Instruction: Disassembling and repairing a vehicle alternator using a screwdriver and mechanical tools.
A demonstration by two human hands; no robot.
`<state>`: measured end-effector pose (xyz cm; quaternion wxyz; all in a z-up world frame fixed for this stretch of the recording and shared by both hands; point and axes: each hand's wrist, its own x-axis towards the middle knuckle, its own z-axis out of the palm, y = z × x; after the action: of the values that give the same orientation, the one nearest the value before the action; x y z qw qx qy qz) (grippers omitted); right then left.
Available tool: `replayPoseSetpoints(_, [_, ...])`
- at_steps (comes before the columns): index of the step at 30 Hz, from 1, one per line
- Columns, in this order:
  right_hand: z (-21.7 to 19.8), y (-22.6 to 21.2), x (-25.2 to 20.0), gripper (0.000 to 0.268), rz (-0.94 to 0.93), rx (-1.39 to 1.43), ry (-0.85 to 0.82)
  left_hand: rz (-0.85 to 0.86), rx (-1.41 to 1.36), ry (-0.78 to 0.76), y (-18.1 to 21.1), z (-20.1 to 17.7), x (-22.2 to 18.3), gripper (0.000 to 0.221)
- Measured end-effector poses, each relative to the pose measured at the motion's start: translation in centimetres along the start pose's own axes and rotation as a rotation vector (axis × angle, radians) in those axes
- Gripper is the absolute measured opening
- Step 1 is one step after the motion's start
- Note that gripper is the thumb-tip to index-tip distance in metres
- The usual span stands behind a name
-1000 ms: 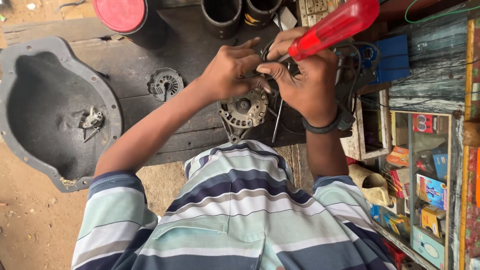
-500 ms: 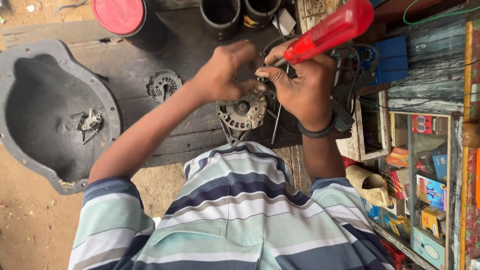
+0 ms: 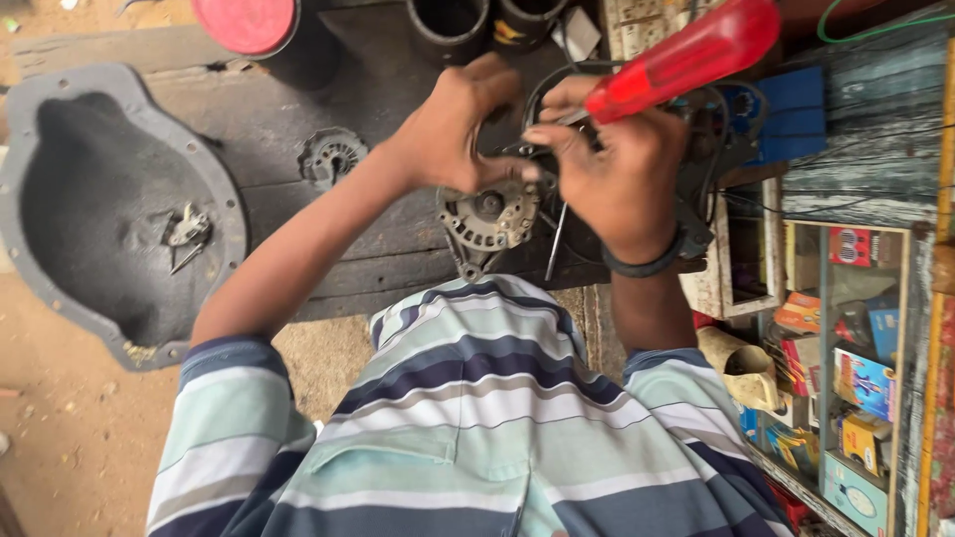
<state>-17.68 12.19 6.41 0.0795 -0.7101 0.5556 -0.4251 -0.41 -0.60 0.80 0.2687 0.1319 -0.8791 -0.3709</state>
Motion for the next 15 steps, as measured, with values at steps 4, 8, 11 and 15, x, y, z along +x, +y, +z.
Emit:
replayPoseSetpoints(4, [-0.8,0.6,0.4,0.022,0.004,0.07,-0.029,0.123,-0.042,-0.116,-2.1,0.0,-0.4,0.047])
replayPoseSetpoints(8, [-0.7,2.5,-0.1,0.017,0.097,0.336,-0.167,0.182,-0.13,-0.26,-5.8,1.5,-1.2,0.041])
replayPoseSetpoints(11, [-0.8,2.6,0.1,0.018,0.012,0.302,-0.186,0.124,-0.242,-0.324,-6.5,1.2,-0.4,0.035])
replayPoseSetpoints(15, [-1.8,1.5,0.6,0.022,0.116,0.444,-0.205,0.054,-0.254,-0.384,-6.1,1.1,0.5,0.027])
